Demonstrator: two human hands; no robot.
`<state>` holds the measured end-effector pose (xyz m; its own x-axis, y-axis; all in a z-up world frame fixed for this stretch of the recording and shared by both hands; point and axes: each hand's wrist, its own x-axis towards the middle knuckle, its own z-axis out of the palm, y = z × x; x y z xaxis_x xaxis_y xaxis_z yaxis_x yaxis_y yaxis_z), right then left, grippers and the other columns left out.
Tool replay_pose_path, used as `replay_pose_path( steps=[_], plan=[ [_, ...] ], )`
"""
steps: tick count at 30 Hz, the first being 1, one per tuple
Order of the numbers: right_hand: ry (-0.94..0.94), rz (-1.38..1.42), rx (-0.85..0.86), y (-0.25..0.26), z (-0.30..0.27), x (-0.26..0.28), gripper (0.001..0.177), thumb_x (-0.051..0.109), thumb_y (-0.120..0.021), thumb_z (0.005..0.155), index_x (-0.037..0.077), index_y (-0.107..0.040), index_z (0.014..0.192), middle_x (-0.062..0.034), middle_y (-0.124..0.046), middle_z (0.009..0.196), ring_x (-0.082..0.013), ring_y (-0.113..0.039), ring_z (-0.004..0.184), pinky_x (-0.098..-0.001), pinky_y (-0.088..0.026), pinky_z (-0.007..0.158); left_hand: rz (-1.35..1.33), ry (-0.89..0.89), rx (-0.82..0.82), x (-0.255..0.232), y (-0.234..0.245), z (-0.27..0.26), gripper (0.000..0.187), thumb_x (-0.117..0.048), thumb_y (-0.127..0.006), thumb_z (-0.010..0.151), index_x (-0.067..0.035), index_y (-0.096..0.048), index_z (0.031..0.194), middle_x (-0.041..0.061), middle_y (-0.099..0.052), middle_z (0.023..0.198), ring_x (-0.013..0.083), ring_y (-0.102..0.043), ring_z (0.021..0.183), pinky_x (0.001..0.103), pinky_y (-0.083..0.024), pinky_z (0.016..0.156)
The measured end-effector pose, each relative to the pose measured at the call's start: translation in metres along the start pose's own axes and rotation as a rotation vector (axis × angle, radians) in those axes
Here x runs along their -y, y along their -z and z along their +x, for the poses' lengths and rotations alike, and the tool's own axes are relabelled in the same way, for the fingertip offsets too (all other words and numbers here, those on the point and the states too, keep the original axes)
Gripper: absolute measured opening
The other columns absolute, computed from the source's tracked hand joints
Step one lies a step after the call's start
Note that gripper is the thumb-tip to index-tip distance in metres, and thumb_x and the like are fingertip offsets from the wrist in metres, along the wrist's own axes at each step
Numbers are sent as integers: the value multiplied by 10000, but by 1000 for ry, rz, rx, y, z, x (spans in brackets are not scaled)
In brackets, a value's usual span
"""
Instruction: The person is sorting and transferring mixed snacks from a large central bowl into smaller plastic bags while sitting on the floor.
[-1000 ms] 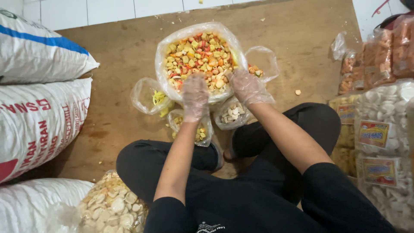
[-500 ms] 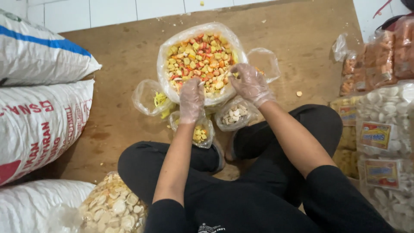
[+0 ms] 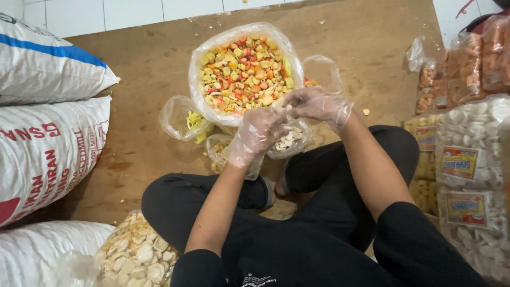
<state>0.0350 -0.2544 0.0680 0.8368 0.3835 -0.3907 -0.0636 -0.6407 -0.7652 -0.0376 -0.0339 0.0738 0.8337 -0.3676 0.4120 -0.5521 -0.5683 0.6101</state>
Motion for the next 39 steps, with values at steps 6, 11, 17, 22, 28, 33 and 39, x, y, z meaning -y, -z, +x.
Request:
replay_pose_path(
  steps=[6,11,17,22,28,33,39],
  plan=[
    [-185,-551,193,0,-12,12,420,535,-666,830,356,-719,1207,166,-744,1219,-145,-646,1250,-363,-498,1084,207,4,4,45,-29,-15,297,-544,-793,780,-290,-686,891,-51,-705,845,201,-722,853,351,-590,736],
    [-102,-577,227,1,-18,25,427,528,-561,949,359,-705,1313,19,-748,1257,-281,-639,1263,-429,-483,1102,730,60,62,64,-5,-10,138,-334,-693,831,-216,-650,774,-5,-639,708,243,-679,676,368,-548,613],
    [-43,-239,9,2,-4,31,257,309,-611,1040,186,-708,1244,-43,-775,1003,-262,-740,1001,-411,-576,927,489,269,-193,117,-8,-40,217,-355,-731,867,-182,-636,779,37,-602,695,290,-690,705,367,-563,618],
    [287,-357,-305,-36,13,-5,305,349,-728,955,225,-729,1234,-49,-773,1097,-268,-716,1084,-428,-580,928,574,180,-208,137,-26,-42,225,-329,-741,840,-165,-615,750,34,-582,680,260,-654,666,335,-539,616],
    [591,-420,-482,-68,35,-14,316,195,-746,927,241,-710,1237,-59,-733,1088,-275,-724,1045,-402,-619,882,694,218,-258,122,-33,-37,133,-252,-695,858,-130,-697,911,68,-633,708,288,-684,647,410,-575,594],
    [573,-557,-502,-72,52,-25,442,266,-769,897,265,-645,1321,-40,-710,1132,-250,-722,1065,-373,-612,900,709,387,-204,124,-38,-29,188,-260,-605,885,-136,-729,952,43,-648,662,278,-706,628,386,-590,583],
    [375,-492,-398,-65,62,-2,362,264,-658,973,244,-593,1329,-69,-641,1241,-315,-701,1095,-448,-583,948,692,369,-169,108,-33,-26,207,-138,-579,920,-42,-725,1030,96,-666,672,313,-713,605,424,-591,545]
  ],
)
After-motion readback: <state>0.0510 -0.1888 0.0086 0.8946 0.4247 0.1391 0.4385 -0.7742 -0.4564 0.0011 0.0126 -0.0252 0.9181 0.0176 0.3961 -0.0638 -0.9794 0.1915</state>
